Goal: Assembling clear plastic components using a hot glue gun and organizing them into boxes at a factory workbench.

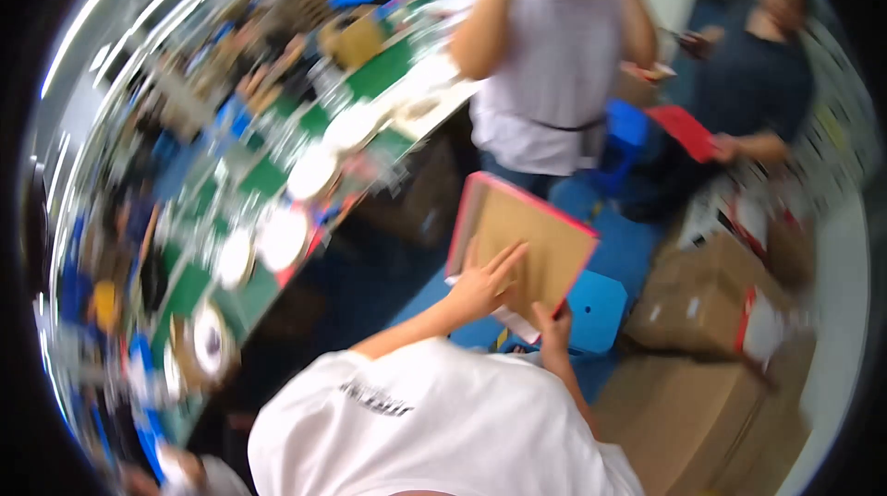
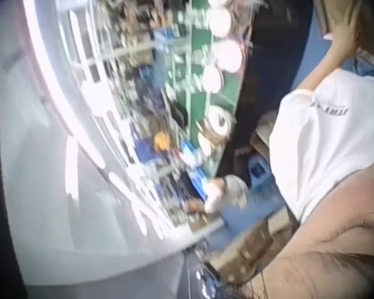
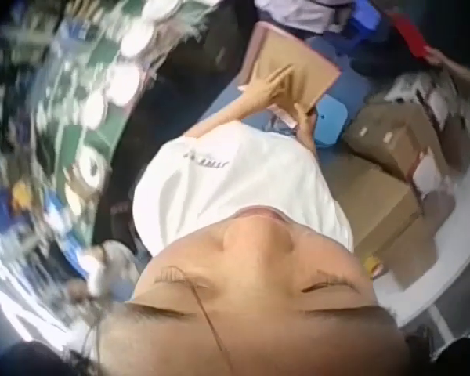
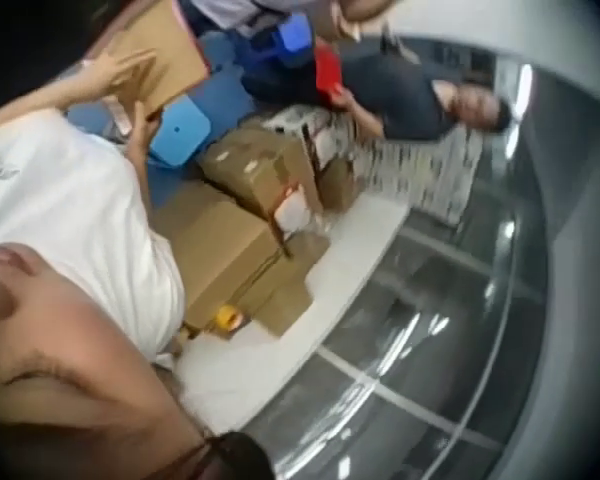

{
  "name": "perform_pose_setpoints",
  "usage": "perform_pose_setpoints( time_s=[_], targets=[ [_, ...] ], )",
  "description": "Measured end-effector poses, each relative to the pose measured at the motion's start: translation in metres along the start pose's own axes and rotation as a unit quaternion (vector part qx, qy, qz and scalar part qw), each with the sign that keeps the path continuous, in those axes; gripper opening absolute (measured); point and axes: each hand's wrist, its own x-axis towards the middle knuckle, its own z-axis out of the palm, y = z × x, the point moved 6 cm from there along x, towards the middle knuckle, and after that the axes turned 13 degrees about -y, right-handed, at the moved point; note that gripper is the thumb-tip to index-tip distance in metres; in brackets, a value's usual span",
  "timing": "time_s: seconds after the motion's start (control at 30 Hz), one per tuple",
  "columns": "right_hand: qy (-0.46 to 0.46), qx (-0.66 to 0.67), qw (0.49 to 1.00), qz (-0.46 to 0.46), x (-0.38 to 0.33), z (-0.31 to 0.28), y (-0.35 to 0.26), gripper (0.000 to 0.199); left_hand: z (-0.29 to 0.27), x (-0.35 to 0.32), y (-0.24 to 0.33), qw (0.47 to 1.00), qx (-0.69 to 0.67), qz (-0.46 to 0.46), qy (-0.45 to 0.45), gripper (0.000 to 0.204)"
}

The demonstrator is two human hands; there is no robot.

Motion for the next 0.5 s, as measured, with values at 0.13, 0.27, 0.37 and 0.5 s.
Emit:
perform_pose_setpoints(
  time_s=[0.13, 0.27, 0.37, 0.5],
  targets=[
    [-0.005, 0.018, 0.997, 0.070, 0.026, 0.001, 0.001, 0.041, -0.005, -0.010, -0.025, 0.996, 0.011, -0.075, 0.039, 0.069],
    [-0.058, -0.006, 0.993, 0.105, 0.049, 0.003, 0.017, 0.042, -0.005, -0.035, -0.052, 0.994, 0.012, -0.104, 0.033, 0.072],
    [-0.089, -0.023, 0.987, 0.132, 0.080, 0.018, 0.033, 0.043, -0.044, -0.084, -0.103, 0.955, 0.019, -0.239, 0.175, 0.069],
    [-0.023, -0.030, 0.986, 0.164, 0.117, 0.049, 0.043, 0.042, -0.075, -0.189, -0.214, 0.829, 0.100, -0.495, 0.239, 0.060]
  ],
)
